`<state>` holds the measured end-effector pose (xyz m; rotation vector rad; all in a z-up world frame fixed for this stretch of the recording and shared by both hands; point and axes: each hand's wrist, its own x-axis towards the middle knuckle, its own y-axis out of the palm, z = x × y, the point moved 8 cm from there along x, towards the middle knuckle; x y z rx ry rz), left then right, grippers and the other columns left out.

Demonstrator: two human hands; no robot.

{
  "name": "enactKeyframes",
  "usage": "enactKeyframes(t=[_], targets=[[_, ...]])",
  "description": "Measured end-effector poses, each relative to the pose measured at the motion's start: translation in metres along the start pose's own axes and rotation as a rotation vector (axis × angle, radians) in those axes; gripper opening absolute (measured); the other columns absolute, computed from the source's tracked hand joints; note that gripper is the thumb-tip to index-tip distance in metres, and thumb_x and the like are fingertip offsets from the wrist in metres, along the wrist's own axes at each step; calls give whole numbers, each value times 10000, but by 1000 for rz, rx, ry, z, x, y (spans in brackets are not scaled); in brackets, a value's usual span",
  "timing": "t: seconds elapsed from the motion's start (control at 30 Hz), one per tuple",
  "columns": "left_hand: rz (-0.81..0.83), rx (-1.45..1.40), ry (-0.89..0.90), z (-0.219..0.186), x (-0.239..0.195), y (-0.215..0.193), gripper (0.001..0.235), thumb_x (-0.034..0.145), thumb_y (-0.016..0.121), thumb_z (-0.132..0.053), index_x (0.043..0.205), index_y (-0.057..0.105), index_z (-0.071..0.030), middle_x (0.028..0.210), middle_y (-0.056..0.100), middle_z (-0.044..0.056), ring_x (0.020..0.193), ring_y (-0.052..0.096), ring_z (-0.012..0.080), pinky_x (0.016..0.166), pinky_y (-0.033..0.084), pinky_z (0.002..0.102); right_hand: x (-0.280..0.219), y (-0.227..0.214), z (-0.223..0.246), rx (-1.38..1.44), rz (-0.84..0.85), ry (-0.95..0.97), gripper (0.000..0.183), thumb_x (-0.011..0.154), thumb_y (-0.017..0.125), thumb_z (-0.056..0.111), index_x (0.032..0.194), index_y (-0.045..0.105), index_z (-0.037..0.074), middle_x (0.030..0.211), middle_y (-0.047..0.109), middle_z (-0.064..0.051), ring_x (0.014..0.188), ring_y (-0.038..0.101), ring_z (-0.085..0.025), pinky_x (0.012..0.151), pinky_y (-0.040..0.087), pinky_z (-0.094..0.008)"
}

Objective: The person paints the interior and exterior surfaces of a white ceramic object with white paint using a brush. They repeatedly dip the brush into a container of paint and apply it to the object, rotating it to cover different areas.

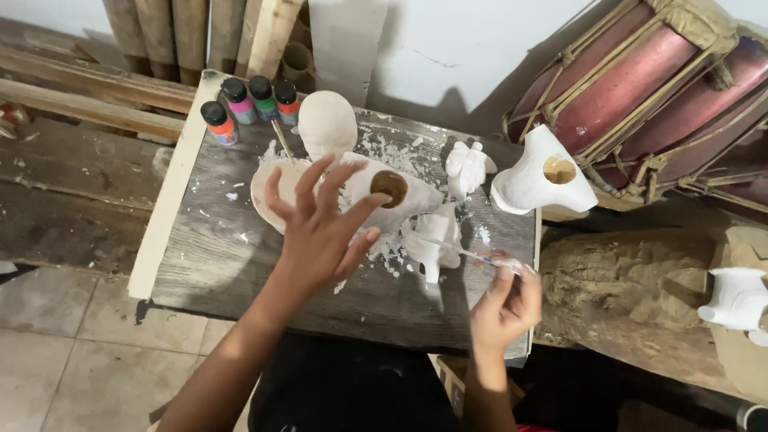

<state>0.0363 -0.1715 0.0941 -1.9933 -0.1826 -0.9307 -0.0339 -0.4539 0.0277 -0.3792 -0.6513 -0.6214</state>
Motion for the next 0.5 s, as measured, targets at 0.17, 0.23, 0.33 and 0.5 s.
enactKeyframes(t=[0.17,0.23,0.33,0.5], targets=[[-33,64,62,2,14,15,502,1068,253,-509,910,655,-252,1417,560,93,1455,329,317,1086,-78,728,23,7,18,113,-5,-94,189,1071,579,106,1007,615,-68,884,643,-216,826,695,-329,843,577,-456],[-36,78,84,1,20,16,509,1082,249,-503,881,631,-233,1420,559,87,1458,344,304,1075,-70,739,23,8,6,179,6,-128,217,1080,568,121,991,593,-75,854,630,-232,786,702,-363,806,595,-475],[-27,92,99,0,25,19,557,1085,225,-534,779,568,-221,1440,563,95,1461,349,308,1050,-61,766,7,8,-23,223,46,-146,183,1059,573,78,962,601,-75,831,631,-229,764,710,-401,756,592,-512],[-2,86,119,-2,32,21,592,1081,217,-555,729,552,-218,1409,572,93,1452,356,318,1045,-36,806,-7,8,-56,217,138,-168,130,1028,560,-11,935,625,-73,782,669,-214,727,727,-382,716,589,-503]])
